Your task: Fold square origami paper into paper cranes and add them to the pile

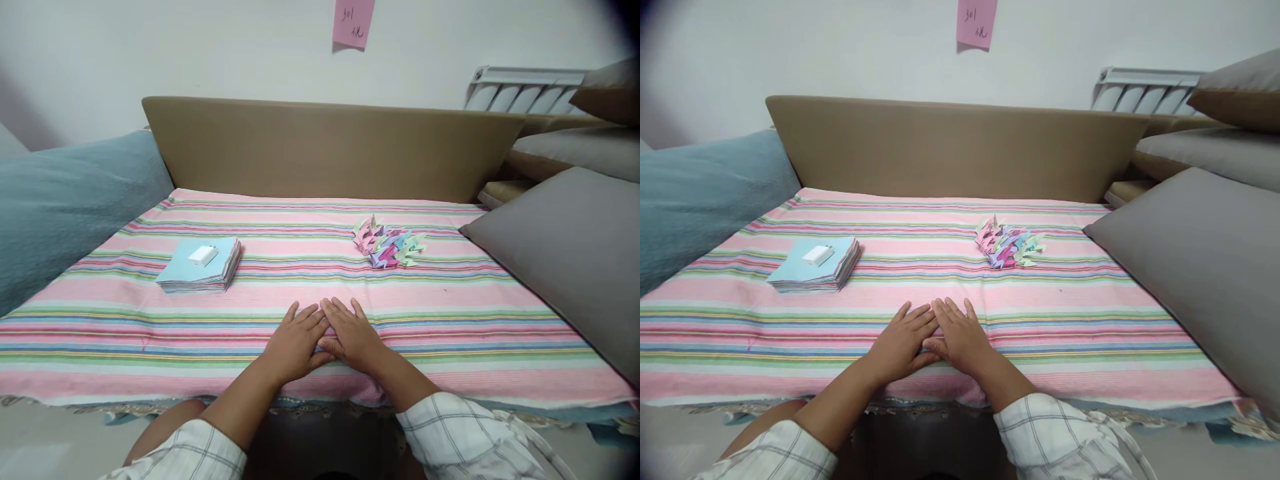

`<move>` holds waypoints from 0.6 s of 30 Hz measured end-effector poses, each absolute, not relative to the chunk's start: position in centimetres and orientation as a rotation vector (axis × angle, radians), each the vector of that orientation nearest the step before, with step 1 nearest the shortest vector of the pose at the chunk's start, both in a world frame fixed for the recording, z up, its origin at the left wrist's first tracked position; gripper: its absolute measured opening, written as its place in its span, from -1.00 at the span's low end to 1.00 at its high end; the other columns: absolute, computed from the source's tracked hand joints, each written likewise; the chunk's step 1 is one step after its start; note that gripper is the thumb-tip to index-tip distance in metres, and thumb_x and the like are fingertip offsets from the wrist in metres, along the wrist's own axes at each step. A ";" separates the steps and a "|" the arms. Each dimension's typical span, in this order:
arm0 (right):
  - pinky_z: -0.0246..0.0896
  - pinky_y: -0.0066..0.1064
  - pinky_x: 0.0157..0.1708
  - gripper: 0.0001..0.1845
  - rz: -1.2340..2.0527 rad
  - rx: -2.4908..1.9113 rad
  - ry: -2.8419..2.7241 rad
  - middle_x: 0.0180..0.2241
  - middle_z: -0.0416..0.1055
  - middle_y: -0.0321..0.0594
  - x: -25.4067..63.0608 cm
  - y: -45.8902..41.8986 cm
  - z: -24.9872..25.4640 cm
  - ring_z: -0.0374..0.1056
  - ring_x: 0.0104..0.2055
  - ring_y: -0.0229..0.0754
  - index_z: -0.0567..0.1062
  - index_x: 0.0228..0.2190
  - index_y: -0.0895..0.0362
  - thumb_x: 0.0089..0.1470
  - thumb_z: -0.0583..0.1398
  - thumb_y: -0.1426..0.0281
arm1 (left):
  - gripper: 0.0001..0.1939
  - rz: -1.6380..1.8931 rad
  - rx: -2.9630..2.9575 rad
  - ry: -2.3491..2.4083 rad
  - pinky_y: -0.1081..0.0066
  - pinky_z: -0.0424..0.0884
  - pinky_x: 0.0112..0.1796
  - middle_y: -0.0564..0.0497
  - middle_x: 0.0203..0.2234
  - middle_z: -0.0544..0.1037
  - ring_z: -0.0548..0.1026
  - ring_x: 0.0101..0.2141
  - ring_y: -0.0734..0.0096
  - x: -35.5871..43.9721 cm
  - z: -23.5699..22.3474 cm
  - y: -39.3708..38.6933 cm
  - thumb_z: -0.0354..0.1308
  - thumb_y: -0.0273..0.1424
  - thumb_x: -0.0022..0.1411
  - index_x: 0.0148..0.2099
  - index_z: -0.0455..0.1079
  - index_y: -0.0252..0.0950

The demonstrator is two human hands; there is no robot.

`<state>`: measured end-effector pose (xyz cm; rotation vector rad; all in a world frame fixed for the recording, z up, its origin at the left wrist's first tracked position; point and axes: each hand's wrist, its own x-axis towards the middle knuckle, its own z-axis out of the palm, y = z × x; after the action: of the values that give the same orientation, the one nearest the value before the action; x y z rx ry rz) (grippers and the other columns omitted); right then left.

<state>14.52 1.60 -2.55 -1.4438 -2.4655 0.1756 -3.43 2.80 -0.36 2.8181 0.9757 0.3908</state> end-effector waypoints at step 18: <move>-0.32 0.09 0.18 -0.20 0.184 -1.580 -2.411 0.23 -0.04 -0.01 14.4 1.2 -2.3 -0.15 0.27 0.01 -0.02 0.21 0.22 0.13 -0.17 -0.06 | -0.37 0.408 2.807 1.003 -0.04 -0.12 0.14 -0.12 0.12 0.30 0.18 0.14 0.09 -3.4 -0.4 2.9 0.05 -0.05 0.13 0.21 0.12 -0.16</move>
<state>14.38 1.17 -2.27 -1.5804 -2.4107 0.1844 -3.42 2.89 -0.43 2.8068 1.0032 0.4082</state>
